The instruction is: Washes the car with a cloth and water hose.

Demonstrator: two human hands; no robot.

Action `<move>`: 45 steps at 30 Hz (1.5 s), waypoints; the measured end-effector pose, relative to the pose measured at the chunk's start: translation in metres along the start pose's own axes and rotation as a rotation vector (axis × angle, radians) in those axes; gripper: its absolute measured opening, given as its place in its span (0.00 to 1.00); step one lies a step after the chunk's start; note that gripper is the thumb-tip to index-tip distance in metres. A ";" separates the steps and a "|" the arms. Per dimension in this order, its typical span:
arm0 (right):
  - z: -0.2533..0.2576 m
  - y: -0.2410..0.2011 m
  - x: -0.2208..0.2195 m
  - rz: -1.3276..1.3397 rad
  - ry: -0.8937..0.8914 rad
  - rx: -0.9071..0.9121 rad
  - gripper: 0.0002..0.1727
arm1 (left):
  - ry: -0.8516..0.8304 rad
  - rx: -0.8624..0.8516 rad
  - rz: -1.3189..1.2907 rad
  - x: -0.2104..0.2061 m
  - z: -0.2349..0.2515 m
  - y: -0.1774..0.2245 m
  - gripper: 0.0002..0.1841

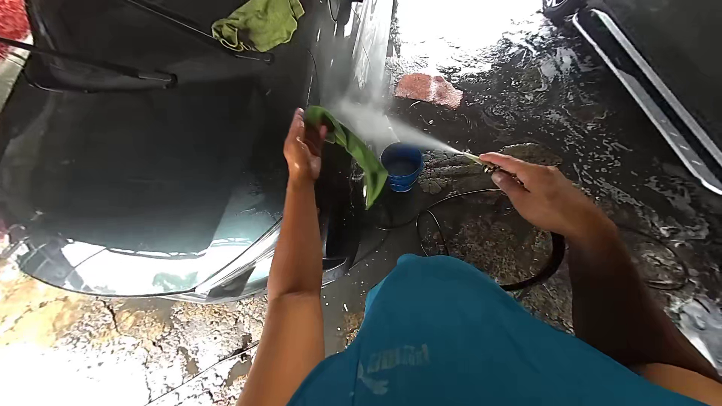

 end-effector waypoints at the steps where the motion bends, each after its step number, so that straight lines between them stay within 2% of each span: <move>1: -0.002 -0.001 0.004 0.017 0.010 0.014 0.24 | 0.009 -0.004 0.017 0.009 0.011 0.004 0.24; 2: -0.004 -0.004 0.006 0.045 0.003 0.053 0.24 | 0.046 0.006 0.161 0.023 0.022 0.003 0.26; 3: -0.007 -0.010 0.005 0.080 -0.031 0.109 0.24 | 0.115 0.024 0.417 0.040 0.029 -0.003 0.27; 5: -0.013 -0.018 -0.008 0.137 -0.149 0.210 0.25 | 0.282 0.100 0.913 0.074 0.036 -0.018 0.23; 6: -0.014 -0.019 -0.016 0.149 -0.196 0.228 0.25 | 0.323 0.168 1.008 0.088 0.036 -0.023 0.22; 8: -0.012 -0.015 -0.022 0.126 -0.182 0.217 0.25 | 0.370 0.267 1.028 0.105 0.036 -0.028 0.22; 10: -0.009 -0.007 -0.015 0.108 -0.133 0.186 0.25 | 0.468 0.293 1.189 0.104 0.027 -0.018 0.23; 13: -0.006 -0.008 -0.015 0.112 -0.199 0.224 0.25 | 0.545 0.241 1.409 0.089 0.010 0.002 0.26; 18: 0.004 -0.006 -0.015 0.029 -0.122 0.153 0.25 | 0.543 -0.017 1.343 0.094 0.007 -0.005 0.29; 21: 0.003 -0.020 -0.020 0.066 -0.240 0.257 0.25 | 0.513 0.023 1.270 0.108 0.006 -0.001 0.31; 23: 0.003 -0.027 -0.030 0.048 -0.284 0.261 0.25 | 0.537 0.051 1.262 0.127 0.008 0.007 0.32; 25: 0.009 -0.019 -0.028 0.000 -0.218 0.191 0.25 | 0.613 0.074 1.233 0.152 0.011 0.019 0.32; 27: 0.015 -0.009 -0.016 -0.022 -0.146 0.118 0.25 | 0.764 0.081 1.129 0.174 0.012 0.030 0.30; 29: 0.019 -0.014 -0.014 0.015 -0.163 0.139 0.25 | 0.875 0.002 1.119 0.173 0.011 0.037 0.26; 30: 0.020 -0.024 -0.020 0.047 -0.210 0.177 0.25 | 0.831 -0.098 1.166 0.159 0.013 0.035 0.25; 32: 0.026 -0.045 -0.039 0.085 -0.319 0.237 0.25 | 0.567 -0.310 1.326 0.120 0.028 0.014 0.23; 34: 0.035 -0.057 -0.049 0.047 -0.331 0.219 0.25 | 0.319 -0.362 1.573 0.096 0.050 -0.023 0.25; 35: 0.040 -0.058 -0.048 0.015 -0.292 0.198 0.25 | 0.282 -0.365 1.694 0.095 0.059 -0.038 0.27; 37: 0.047 -0.052 -0.041 -0.018 -0.253 0.176 0.25 | 0.315 -0.406 1.759 0.097 0.069 -0.048 0.27; 41: 0.043 -0.043 -0.060 0.008 -0.440 0.147 0.25 | 0.412 -0.442 1.673 0.107 0.072 -0.042 0.29; 43: 0.045 -0.033 -0.059 -0.028 -0.347 0.096 0.24 | 0.429 -0.429 1.626 0.105 0.071 -0.038 0.31; 45: 0.044 -0.026 -0.046 -0.032 -0.254 0.126 0.25 | 0.436 -0.411 1.564 0.099 0.066 -0.036 0.29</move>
Point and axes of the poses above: each hand's wrist, its own z-axis towards the middle knuckle, its own x-axis out of the back of the hand, y = z × x, the point moved 5 cm from there along z, towards the middle knuckle, and after that the axes turned 12 degrees about x, right-handed, at the moved point
